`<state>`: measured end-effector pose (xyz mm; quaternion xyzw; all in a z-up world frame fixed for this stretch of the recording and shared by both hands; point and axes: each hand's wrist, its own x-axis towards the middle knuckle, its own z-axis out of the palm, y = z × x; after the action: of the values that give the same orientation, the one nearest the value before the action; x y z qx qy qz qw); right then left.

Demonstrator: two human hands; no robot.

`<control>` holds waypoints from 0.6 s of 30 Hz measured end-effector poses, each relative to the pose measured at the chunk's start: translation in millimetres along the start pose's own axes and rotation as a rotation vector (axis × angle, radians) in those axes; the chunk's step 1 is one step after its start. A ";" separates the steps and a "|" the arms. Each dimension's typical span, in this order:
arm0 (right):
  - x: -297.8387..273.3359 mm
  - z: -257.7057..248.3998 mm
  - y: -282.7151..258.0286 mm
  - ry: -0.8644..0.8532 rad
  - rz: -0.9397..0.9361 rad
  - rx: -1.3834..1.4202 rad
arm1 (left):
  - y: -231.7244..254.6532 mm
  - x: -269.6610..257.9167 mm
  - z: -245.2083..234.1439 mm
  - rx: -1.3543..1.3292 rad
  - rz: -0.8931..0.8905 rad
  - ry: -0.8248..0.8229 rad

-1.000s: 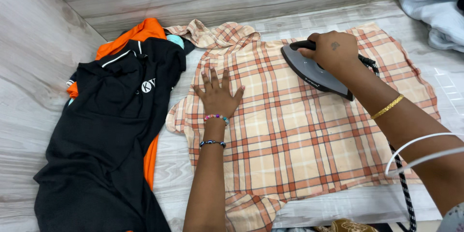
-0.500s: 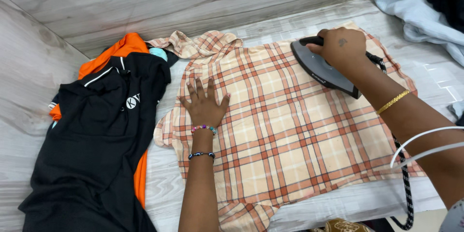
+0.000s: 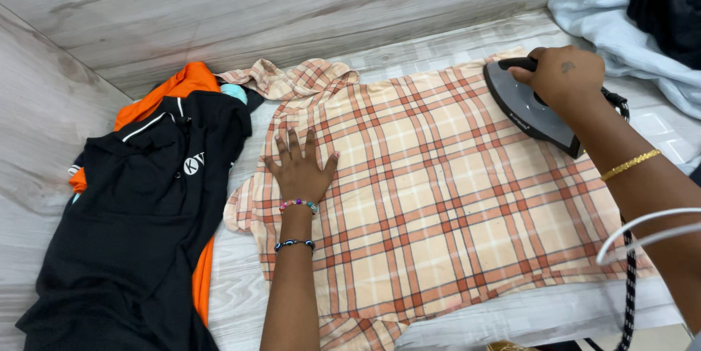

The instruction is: The person irons a plaid shirt and a black polo shirt on a table. They smooth the fabric with their hands, use an iron to press the garments, and flip the shirts to iron different sides.

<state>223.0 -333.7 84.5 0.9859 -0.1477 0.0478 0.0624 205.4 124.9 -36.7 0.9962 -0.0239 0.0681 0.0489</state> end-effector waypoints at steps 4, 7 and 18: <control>-0.8 1.3 12.8 0.020 -0.014 0.006 | 3.1 -2.4 -6.3 0.016 0.000 -0.001; -5.6 -2.2 14.9 0.026 -0.047 0.000 | 24.7 -1.4 -15.0 0.015 0.026 0.100; 4.4 6.7 29.8 0.112 0.024 -0.038 | 226.2 10.3 -9.3 -0.213 0.366 -0.009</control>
<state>218.9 -364.1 81.7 0.9785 -0.1569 0.1006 0.0886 202.1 -99.4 -4.8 0.9647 -0.2117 0.0684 0.1407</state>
